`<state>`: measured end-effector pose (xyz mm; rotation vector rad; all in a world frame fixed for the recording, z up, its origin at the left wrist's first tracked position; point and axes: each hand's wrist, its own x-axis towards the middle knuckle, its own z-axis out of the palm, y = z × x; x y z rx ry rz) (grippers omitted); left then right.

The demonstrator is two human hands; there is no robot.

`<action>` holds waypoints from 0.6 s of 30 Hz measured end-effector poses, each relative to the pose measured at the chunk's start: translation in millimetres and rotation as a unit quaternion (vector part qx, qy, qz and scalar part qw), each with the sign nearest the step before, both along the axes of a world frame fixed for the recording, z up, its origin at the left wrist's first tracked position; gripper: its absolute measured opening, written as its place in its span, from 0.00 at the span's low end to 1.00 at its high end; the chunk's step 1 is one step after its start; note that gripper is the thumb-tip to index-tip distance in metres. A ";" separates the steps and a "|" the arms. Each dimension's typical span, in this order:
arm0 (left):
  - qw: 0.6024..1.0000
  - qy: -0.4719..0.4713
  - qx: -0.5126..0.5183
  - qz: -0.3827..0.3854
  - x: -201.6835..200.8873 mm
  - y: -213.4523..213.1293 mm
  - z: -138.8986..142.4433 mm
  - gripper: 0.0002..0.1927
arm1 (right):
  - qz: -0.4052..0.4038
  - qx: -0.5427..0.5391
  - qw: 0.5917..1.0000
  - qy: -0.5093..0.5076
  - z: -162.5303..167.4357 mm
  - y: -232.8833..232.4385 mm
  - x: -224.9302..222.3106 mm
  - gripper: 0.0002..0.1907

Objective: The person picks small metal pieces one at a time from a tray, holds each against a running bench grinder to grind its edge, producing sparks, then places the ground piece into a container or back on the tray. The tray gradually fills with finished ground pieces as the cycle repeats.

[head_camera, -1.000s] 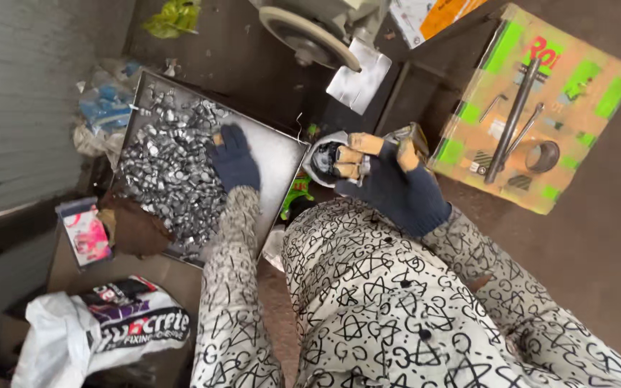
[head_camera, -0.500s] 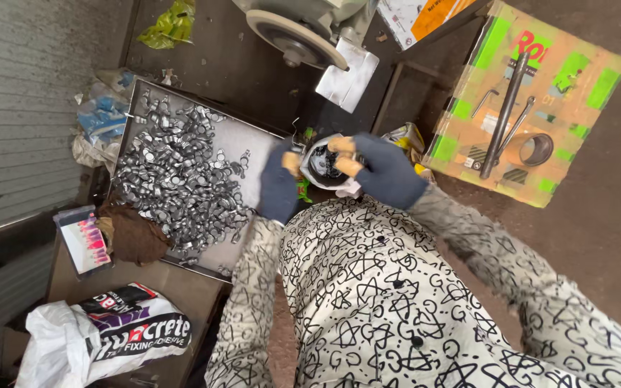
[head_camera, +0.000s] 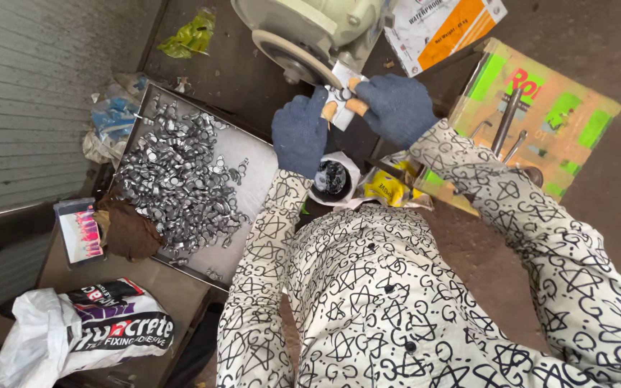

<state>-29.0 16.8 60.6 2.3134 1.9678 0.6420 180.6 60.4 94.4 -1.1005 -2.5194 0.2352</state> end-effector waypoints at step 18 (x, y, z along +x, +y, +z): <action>0.996 0.063 -0.039 0.053 31.0 2.9 -39.2 0.26 | 0.268 -0.027 0.963 -0.022 -13.7 96.4 8.7 0.18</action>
